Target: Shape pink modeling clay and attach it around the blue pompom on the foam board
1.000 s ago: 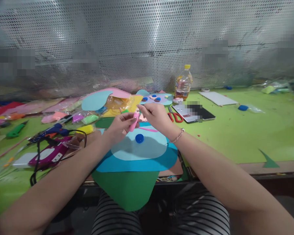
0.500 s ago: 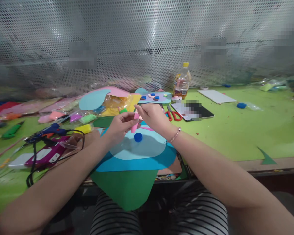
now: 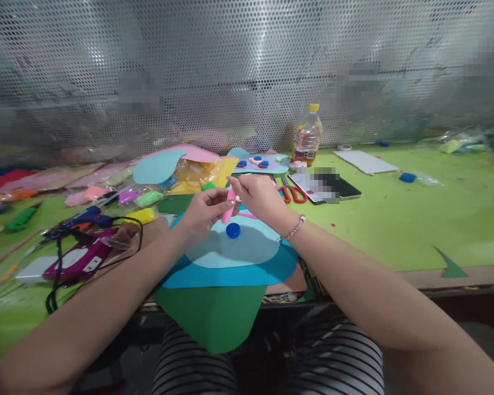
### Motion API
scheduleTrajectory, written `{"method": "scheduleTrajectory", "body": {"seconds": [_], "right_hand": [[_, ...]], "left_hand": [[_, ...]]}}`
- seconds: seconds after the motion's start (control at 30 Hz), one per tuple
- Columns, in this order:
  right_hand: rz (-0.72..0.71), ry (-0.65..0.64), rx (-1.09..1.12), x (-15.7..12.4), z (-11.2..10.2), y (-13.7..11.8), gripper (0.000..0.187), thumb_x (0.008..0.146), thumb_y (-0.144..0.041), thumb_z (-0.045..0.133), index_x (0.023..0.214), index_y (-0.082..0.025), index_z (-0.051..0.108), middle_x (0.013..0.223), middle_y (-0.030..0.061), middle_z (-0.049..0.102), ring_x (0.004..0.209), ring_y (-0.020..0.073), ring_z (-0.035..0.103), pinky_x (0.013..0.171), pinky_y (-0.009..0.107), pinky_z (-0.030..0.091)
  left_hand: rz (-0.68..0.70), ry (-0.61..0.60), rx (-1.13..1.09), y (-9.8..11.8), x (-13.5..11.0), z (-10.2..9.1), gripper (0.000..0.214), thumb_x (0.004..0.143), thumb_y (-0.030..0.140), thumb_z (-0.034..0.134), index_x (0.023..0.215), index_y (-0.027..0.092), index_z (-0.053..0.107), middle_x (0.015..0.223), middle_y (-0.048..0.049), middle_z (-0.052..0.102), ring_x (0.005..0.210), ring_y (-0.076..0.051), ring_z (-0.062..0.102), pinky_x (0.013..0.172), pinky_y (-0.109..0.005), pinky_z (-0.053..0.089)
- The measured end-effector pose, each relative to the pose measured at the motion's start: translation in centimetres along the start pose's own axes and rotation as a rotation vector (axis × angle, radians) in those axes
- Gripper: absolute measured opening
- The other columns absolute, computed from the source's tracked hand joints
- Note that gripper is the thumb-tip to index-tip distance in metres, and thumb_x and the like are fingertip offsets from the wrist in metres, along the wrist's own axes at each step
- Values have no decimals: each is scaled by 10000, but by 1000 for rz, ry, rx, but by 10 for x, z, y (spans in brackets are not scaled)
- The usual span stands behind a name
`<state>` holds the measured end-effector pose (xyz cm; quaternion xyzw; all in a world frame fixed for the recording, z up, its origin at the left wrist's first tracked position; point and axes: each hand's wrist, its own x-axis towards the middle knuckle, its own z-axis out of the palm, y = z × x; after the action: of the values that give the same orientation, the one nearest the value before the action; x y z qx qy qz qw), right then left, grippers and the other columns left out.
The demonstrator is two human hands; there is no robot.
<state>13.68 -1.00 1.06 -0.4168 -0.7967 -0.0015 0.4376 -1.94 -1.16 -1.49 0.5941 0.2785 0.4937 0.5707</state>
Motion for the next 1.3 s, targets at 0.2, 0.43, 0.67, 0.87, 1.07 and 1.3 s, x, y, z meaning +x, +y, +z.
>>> {"method": "scheduleTrajectory", "body": {"seconds": [0.2, 0.43, 0.67, 0.87, 1.07, 1.3], "right_hand": [[-8, 21, -24, 0, 1, 1, 546, 940, -482, 287, 532, -160, 452, 466, -22, 422, 454, 73, 347, 492, 244, 245], [-47, 37, -65, -1, 1, 3, 520, 941, -468, 300, 527, -169, 394, 466, -25, 391, 461, 76, 335, 494, 250, 233], [-47, 35, -70, -1, 1, 3, 536, 940, -494, 274, 525, -176, 396, 470, -19, 401, 468, 86, 338, 505, 263, 241], [20, 32, 21, -1, -4, 0, 552, 946, -488, 246, 517, -177, 401, 463, -14, 415, 464, 93, 377, 509, 267, 268], [-75, 152, 79, 1, -4, 4, 254, 926, -278, 380, 765, -177, 549, 701, 26, 524, 669, 147, 489, 614, 279, 385], [-305, 155, 73, 0, 6, 11, 318, 885, -120, 383, 1119, -237, 564, 941, 80, 535, 900, 198, 529, 771, 373, 470]], "left_hand": [[-9, 10, -5, 1, 0, 1, 308, 606, 287, 776, 848, 140, 655, 711, -25, 655, 671, -128, 616, 736, -315, 495], [-35, 12, -25, 2, -1, 2, 300, 608, 284, 773, 848, 145, 659, 679, -13, 647, 654, -130, 621, 747, -334, 500], [-92, 16, -92, 5, -2, 4, 305, 590, 264, 785, 839, 139, 662, 735, -25, 661, 715, -148, 646, 732, -315, 514], [-148, 56, -160, 9, -3, 5, 311, 563, 245, 799, 819, 131, 665, 797, -46, 675, 736, -153, 641, 725, -317, 520], [-173, 52, -222, 14, -2, 2, 230, 609, 244, 771, 782, 126, 675, 737, -40, 684, 641, -107, 619, 744, -288, 503], [-132, 47, -291, 11, 3, -5, 177, 649, 246, 744, 782, 143, 690, 717, -18, 677, 636, -89, 609, 728, -252, 494]]}}
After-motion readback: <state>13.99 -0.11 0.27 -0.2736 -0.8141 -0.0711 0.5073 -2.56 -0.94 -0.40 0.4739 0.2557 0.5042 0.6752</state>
